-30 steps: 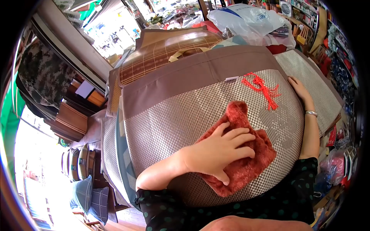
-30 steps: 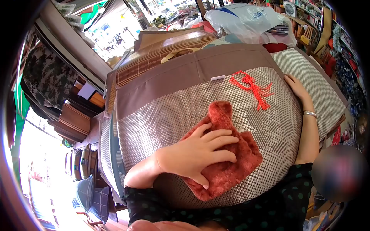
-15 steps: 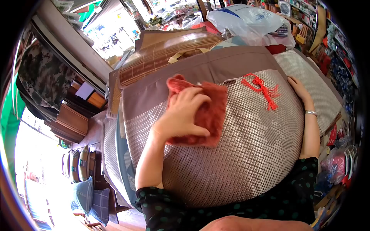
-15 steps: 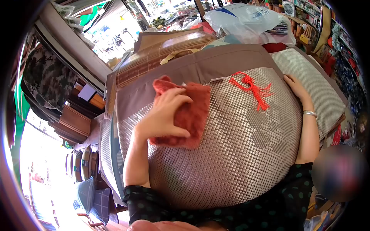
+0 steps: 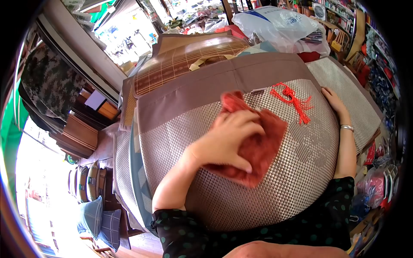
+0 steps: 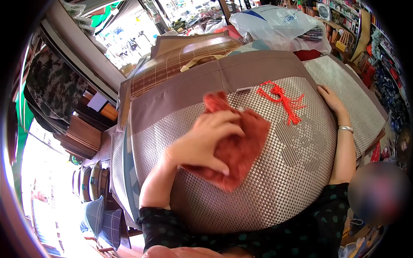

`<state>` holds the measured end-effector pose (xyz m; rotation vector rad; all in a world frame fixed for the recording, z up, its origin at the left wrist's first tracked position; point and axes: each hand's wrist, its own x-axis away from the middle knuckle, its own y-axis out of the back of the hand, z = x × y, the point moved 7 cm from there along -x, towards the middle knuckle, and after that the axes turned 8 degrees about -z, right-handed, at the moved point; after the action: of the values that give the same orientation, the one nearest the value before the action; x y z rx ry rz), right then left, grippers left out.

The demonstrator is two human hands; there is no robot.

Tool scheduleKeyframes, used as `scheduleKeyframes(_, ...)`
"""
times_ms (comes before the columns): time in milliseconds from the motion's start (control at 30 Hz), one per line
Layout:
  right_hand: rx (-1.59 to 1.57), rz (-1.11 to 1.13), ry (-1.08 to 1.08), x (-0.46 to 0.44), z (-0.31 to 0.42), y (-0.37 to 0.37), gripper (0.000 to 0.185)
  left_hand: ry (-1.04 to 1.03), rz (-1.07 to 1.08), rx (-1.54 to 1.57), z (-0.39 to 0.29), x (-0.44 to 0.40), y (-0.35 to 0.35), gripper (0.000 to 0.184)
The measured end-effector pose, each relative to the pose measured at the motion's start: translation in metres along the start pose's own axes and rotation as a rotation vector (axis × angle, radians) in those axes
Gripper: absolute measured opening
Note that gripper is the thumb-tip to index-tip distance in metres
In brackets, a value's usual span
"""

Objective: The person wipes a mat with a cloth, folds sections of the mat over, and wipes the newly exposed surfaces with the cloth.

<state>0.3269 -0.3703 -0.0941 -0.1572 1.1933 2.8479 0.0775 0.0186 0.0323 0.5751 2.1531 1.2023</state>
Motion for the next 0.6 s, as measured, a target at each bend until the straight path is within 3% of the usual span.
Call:
scheduleKeyframes(133, -0.023, -0.008, -0.076, 0.01, 0.009, 0.001, 0.062, 0.208, -0.138, -0.164, 0.049, 0.012, 0.03, 0.084)
scheduleKeyframes(267, -0.036, -0.019, -0.073, 0.013, 0.014, 0.001, 0.062, 0.219, -0.159, -0.213, 0.043, 0.013, 0.027, 0.084)
scheduleKeyframes(333, -0.043, -0.009, -0.053, 0.008, 0.009, 0.0, 0.061, 0.153, -0.117, -0.167, 0.015, 0.007, 0.015, 0.083)
scheduleKeyframes(467, -0.014, 0.007, 0.013, 0.002, 0.004, -0.001, 0.061, -0.197, 0.02, 0.057, -0.053, -0.003, -0.034, 0.081)
scheduleKeyframes(600, 0.013, 0.0, 0.013, 0.001, 0.003, 0.0, 0.063, -0.243, 0.094, 0.132, -0.064, -0.001, -0.048, 0.081)
